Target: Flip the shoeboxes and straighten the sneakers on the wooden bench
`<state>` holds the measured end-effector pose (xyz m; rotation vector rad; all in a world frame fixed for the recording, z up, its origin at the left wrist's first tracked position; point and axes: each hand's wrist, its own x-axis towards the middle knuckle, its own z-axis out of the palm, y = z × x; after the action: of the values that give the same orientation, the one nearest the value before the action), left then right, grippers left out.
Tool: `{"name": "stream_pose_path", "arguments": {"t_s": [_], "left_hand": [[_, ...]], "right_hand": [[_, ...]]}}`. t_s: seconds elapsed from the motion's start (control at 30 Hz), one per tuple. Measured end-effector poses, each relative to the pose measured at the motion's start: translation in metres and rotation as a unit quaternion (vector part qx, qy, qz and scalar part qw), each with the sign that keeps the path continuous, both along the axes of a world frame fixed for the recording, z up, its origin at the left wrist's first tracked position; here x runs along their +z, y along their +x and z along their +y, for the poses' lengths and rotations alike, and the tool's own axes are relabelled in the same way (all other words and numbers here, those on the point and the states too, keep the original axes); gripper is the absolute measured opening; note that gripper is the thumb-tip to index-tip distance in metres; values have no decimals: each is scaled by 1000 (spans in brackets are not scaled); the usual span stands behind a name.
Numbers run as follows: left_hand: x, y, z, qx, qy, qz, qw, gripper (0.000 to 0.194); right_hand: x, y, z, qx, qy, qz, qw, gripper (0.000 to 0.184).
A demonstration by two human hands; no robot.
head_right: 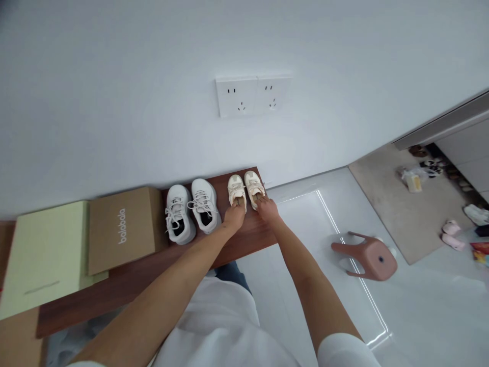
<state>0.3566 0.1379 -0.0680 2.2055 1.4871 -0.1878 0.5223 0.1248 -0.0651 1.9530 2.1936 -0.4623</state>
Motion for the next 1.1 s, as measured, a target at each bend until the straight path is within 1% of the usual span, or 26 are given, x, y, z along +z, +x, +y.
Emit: {"name": "stream_pose_path", "arguments": {"t_s": [0.2, 0.43, 0.5, 0.57, 0.67, 0.73, 0.8, 0.83, 0.9, 0.93, 1.0, 1.03, 1.1], "left_hand": [[-5, 1, -1, 9, -7, 6, 1000, 57], [1, 4, 1, 32, -35, -4, 999, 53], [5, 4, 2, 35, -37, -12, 999, 51], [13, 2, 1, 23, -30, -30, 999, 47], [31, -10, -6, -12, -9, -92, 996, 38], [45, -27, -16, -28, -8, -154, 988, 31], [59, -51, -32, -31, -16, -220, 975, 28], [65, -65, -42, -23, -20, -248, 968, 27], [73, -98, -64, 22, -28, -266, 963, 26], [74, -116, -77, 53, -34, -261, 963, 26], [73, -151, -102, 110, -61, -236, 964, 25], [71, -168, -114, 134, -84, -216, 964, 25], [63, -198, -136, 172, -125, -166, 963, 26]], "right_hand": [[-3, 0, -3, -6, -6, 6, 1000, 19], [-3, -2, -8, -18, 0, 8, 1000, 26], [1, -6, -8, -26, 12, 8, 1000, 29], [7, -11, -9, -38, 35, 12, 999, 32], [20, -19, -14, -43, 93, 48, 994, 27], [30, -26, -23, -23, 139, 94, 986, 27], [38, -34, -37, -8, 176, 143, 974, 31], [41, -40, -46, -10, 188, 164, 968, 32], [43, -55, -66, -38, 195, 196, 960, 34], [43, -64, -78, -57, 192, 208, 957, 34], [38, -85, -102, -83, 178, 240, 951, 33], [34, -95, -114, -79, 159, 263, 948, 33], [26, -115, -136, -52, 96, 293, 950, 29]]}}
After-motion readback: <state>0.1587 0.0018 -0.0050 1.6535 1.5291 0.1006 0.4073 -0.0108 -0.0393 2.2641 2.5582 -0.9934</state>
